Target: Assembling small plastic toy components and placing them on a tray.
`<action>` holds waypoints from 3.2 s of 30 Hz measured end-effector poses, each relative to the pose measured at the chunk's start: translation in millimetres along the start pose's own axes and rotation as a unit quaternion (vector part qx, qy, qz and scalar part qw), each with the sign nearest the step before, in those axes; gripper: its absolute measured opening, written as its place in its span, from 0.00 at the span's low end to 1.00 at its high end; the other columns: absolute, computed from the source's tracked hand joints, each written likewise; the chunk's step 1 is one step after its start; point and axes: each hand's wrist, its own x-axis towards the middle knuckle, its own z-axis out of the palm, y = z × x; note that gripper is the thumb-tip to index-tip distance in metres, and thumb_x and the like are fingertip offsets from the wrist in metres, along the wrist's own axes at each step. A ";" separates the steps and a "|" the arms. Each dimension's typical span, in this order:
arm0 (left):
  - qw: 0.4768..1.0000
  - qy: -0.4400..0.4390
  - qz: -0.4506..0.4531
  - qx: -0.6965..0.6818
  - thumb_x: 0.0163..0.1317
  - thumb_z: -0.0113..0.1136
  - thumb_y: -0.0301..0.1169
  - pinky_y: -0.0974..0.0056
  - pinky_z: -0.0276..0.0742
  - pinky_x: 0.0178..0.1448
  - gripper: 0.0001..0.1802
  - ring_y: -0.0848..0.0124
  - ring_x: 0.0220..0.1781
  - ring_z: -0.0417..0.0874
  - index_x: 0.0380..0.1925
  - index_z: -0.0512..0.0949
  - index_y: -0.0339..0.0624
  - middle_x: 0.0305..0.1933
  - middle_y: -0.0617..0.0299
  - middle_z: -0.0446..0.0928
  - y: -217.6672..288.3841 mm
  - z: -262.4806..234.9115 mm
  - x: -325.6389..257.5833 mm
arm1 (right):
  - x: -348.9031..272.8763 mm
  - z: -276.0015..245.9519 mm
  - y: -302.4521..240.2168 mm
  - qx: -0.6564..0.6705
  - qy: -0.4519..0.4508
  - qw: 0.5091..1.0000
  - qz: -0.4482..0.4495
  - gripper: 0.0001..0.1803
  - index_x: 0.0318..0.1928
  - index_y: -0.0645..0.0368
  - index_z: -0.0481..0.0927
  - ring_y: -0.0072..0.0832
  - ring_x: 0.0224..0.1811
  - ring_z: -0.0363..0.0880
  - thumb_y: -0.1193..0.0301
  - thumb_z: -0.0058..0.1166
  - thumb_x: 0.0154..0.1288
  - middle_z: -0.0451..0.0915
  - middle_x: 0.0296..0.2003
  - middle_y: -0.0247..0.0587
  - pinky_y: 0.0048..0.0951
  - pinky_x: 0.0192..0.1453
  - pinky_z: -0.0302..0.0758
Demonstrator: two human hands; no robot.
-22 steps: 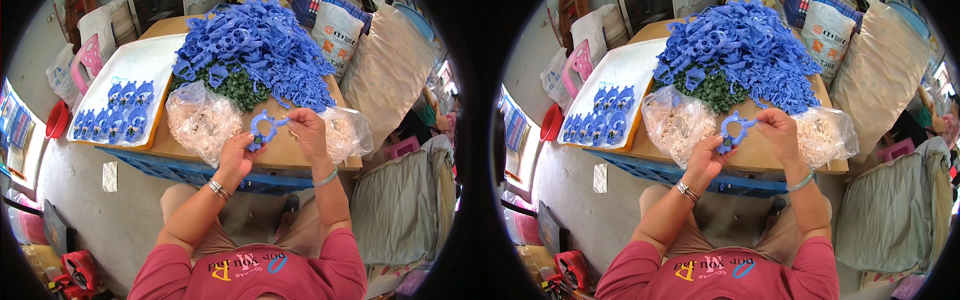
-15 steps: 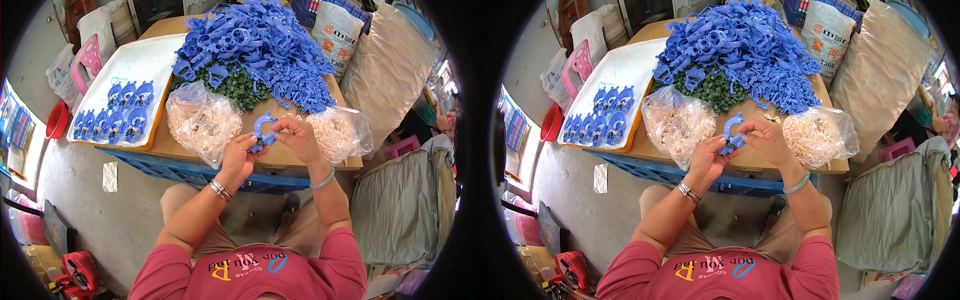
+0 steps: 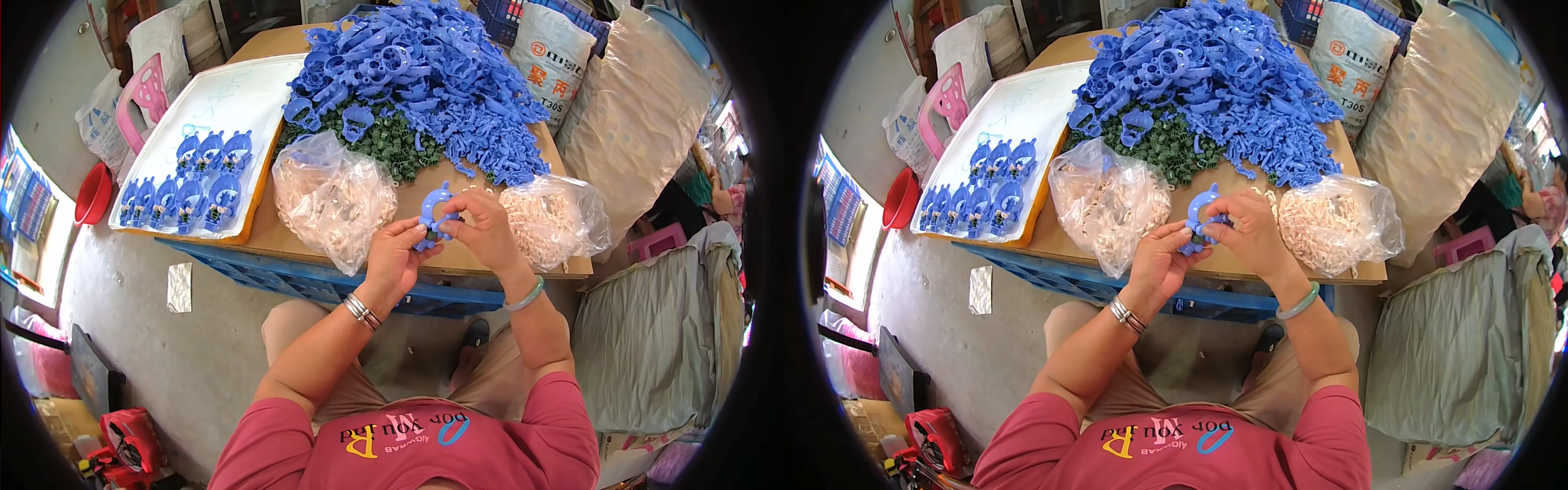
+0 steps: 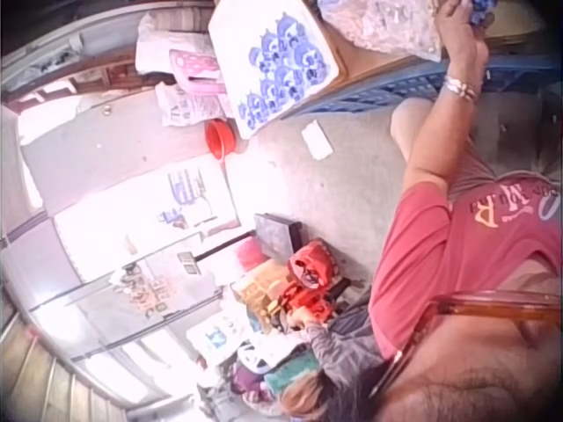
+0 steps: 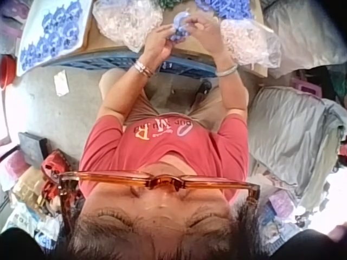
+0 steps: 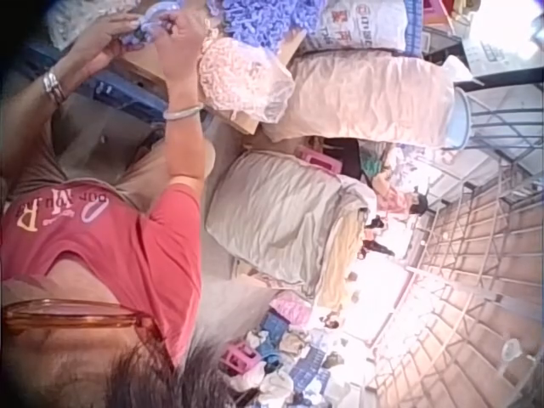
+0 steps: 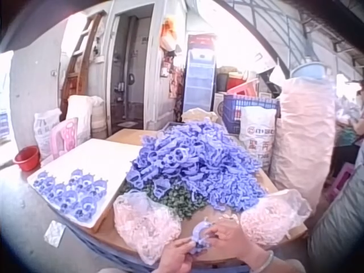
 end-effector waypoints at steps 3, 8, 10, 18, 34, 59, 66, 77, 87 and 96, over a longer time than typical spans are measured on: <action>1.000 -0.002 0.002 -0.003 0.57 0.51 0.20 0.59 0.80 0.39 0.09 0.66 0.35 0.79 0.39 0.73 0.30 0.35 0.55 0.75 -0.6 -3.3 1.3 | 2.4 0.1 -3.3 -0.122 0.015 0.988 -0.098 0.10 0.30 0.58 0.77 0.33 0.39 0.72 0.76 0.61 0.42 0.75 0.34 0.39 0.30 0.45 0.66; 0.999 0.010 0.029 0.032 0.57 0.51 0.20 0.61 0.80 0.37 0.09 0.69 0.34 0.78 0.38 0.74 0.30 0.35 0.56 0.76 -2.3 -0.5 0.9 | 2.9 -0.6 -2.8 -0.094 0.021 0.993 -0.072 0.11 0.29 0.58 0.76 0.33 0.43 0.70 0.75 0.62 0.41 0.74 0.37 0.39 0.30 0.47 0.65; 0.998 0.011 0.041 0.049 0.56 0.51 0.20 0.62 0.80 0.37 0.09 0.70 0.33 0.78 0.37 0.74 0.30 0.35 0.57 0.76 -3.3 -0.1 0.4 | 2.6 -0.8 -0.9 -0.080 0.011 0.995 -0.054 0.11 0.29 0.58 0.76 0.33 0.43 0.69 0.75 0.62 0.41 0.73 0.37 0.39 0.30 0.48 0.65; 0.993 0.016 0.076 0.090 0.56 0.52 0.21 0.65 0.79 0.35 0.08 0.72 0.32 0.78 0.36 0.75 0.30 0.33 0.57 0.76 -4.6 -1.8 -0.3 | 2.3 -1.6 -1.7 -0.129 0.007 0.987 -0.099 0.10 0.29 0.57 0.77 0.34 0.42 0.69 0.72 0.62 0.43 0.72 0.36 0.37 0.32 0.47 0.64; 0.995 0.030 0.054 0.079 0.55 0.52 0.20 0.64 0.80 0.33 0.08 0.72 0.28 0.77 0.35 0.75 0.30 0.31 0.57 0.76 -0.6 0.4 -1.0 | 0.2 4.4 2.7 -0.096 -0.015 0.995 -0.026 0.06 0.27 0.55 0.78 0.32 0.38 0.68 0.70 0.59 0.47 0.70 0.30 0.36 0.31 0.44 0.63; 0.985 0.017 -0.101 0.141 0.54 0.52 0.24 0.60 0.79 0.26 0.08 0.59 0.29 0.81 0.33 0.73 0.29 0.30 0.50 0.77 9.9 -5.0 0.6 | 3.6 -8.0 20.3 0.022 -0.139 0.988 -0.056 0.06 0.28 0.57 0.78 0.31 0.40 0.69 0.70 0.58 0.48 0.73 0.34 0.36 0.29 0.46 0.65; 0.981 0.024 -0.122 0.147 0.55 0.51 0.25 0.58 0.79 0.29 0.09 0.58 0.31 0.81 0.33 0.73 0.29 0.31 0.50 0.76 10.7 -4.7 2.5 | 4.8 -9.7 22.5 0.023 -0.142 0.988 -0.051 0.06 0.28 0.56 0.78 0.33 0.39 0.70 0.70 0.58 0.47 0.74 0.33 0.36 0.30 0.45 0.65; 0.987 0.028 -0.142 0.071 0.54 0.51 0.24 0.59 0.79 0.28 0.07 0.59 0.28 0.79 0.31 0.73 0.30 0.29 0.51 0.76 12.2 -4.1 3.1 | 6.7 -11.1 7.3 -0.036 -0.138 0.982 -0.124 0.07 0.32 0.57 0.78 0.35 0.46 0.69 0.73 0.56 0.49 0.74 0.37 0.36 0.33 0.52 0.63; 0.981 0.021 -0.143 0.128 0.53 0.52 0.24 0.60 0.78 0.25 0.07 0.60 0.26 0.80 0.30 0.73 0.30 0.28 0.50 0.76 14.0 -2.9 -1.3 | 8.6 -10.5 11.9 -0.007 -0.178 0.974 -0.139 0.04 0.29 0.53 0.79 0.28 0.44 0.70 0.71 0.56 0.49 0.75 0.32 0.29 0.32 0.50 0.58; 0.985 0.033 -0.140 0.098 0.55 0.50 0.24 0.59 0.79 0.27 0.07 0.60 0.26 0.79 0.32 0.72 0.29 0.29 0.50 0.75 9.8 -4.1 2.2 | 6.7 -14.7 12.3 -0.074 -0.163 0.974 -0.140 0.10 0.35 0.55 0.80 0.34 0.50 0.68 0.75 0.56 0.49 0.76 0.40 0.34 0.35 0.56 0.60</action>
